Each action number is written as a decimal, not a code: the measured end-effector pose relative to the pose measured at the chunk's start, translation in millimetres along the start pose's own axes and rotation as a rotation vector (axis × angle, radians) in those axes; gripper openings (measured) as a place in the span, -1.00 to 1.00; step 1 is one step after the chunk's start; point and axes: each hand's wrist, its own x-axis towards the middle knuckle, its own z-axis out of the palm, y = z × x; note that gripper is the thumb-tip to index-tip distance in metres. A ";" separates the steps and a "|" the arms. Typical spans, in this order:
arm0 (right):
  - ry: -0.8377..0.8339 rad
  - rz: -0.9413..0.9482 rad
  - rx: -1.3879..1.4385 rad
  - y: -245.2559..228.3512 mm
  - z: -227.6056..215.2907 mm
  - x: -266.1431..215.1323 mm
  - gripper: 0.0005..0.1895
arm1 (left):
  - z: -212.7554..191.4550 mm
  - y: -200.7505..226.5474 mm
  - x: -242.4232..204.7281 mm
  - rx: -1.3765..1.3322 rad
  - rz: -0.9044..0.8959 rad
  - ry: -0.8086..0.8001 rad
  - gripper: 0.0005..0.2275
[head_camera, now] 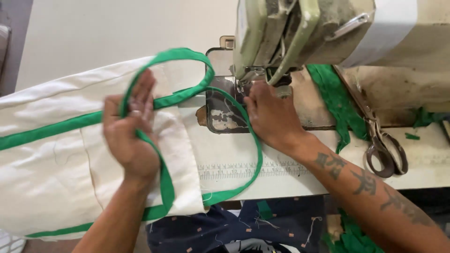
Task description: Sewing green fabric strips and zippers onto white tote bags using an industrial sewing machine.
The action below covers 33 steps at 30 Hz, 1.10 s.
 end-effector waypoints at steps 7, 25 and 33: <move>-0.243 -0.059 0.388 -14.4 -24.1 -19.6 -0.84 | -28.5 49.5 4.7 -0.447 -0.066 0.237 -0.72; -0.116 -0.465 0.057 -142.7 -8.5 -57.4 -0.05 | -416.1 105.2 -127.7 2.244 -0.324 0.533 -0.41; -0.072 -0.535 -0.108 -116.1 12.2 -51.5 -0.27 | -62.6 108.1 -5.1 1.489 -0.012 -1.193 -0.61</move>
